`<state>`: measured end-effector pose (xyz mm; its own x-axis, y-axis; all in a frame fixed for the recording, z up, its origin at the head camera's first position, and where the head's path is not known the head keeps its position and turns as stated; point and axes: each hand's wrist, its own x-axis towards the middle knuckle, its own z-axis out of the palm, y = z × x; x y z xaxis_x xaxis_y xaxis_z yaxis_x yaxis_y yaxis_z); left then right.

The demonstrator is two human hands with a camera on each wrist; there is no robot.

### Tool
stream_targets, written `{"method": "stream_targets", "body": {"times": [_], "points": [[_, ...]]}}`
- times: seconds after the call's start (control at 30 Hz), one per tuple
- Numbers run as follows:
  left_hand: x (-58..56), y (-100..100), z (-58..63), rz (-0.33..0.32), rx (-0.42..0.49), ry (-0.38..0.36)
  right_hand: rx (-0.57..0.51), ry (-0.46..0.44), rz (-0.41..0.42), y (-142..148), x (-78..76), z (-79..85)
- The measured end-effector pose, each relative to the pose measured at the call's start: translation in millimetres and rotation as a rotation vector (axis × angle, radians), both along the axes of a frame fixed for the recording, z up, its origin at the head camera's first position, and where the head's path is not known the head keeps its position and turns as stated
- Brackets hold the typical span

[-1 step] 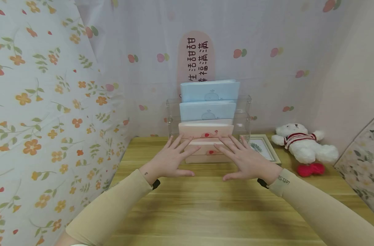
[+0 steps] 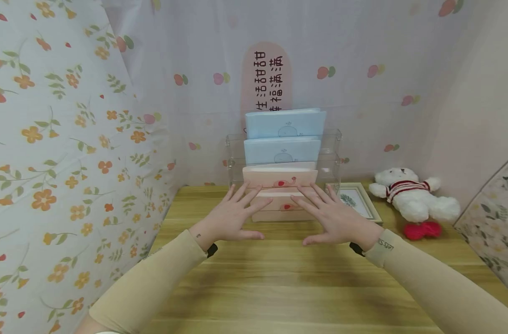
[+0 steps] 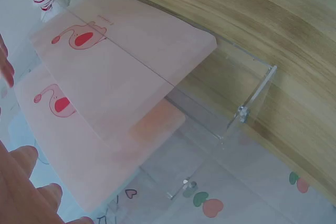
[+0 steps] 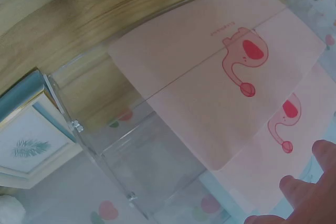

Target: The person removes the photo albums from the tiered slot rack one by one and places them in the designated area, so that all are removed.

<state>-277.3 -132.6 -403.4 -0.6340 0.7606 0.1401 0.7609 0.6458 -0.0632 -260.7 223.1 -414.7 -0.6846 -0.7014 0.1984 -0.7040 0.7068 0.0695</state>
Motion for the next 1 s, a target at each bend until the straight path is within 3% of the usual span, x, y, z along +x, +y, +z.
{"method": "stream_targets", "body": {"times": [0.37, 0.5, 0.77, 0.87, 1.0], "points": [[-1.5, 0.6, 0.1, -0.002, 0.018, -0.002, -0.048, 0.017, -0.012, -0.6, -1.8, -0.6], [-3.0, 1.1, -3.0, 0.001, 0.048, -0.012, -0.153, 0.041, -0.06, 0.9, -4.4, -1.6], [-17.4, 7.7, -18.7, 0.051, 0.204, 0.1, -0.518, 0.187, -0.231, 15.9, -16.6, -12.9], [-25.1, 11.6, -24.0, 0.086, 0.27, 0.106, -0.585, 0.211, -0.343, 25.0, -21.8, -20.1], [-34.9, 16.4, -28.8, 0.144, 0.303, 0.075, -0.598, 0.139, -0.513, 37.6, -29.5, -31.5]]}}
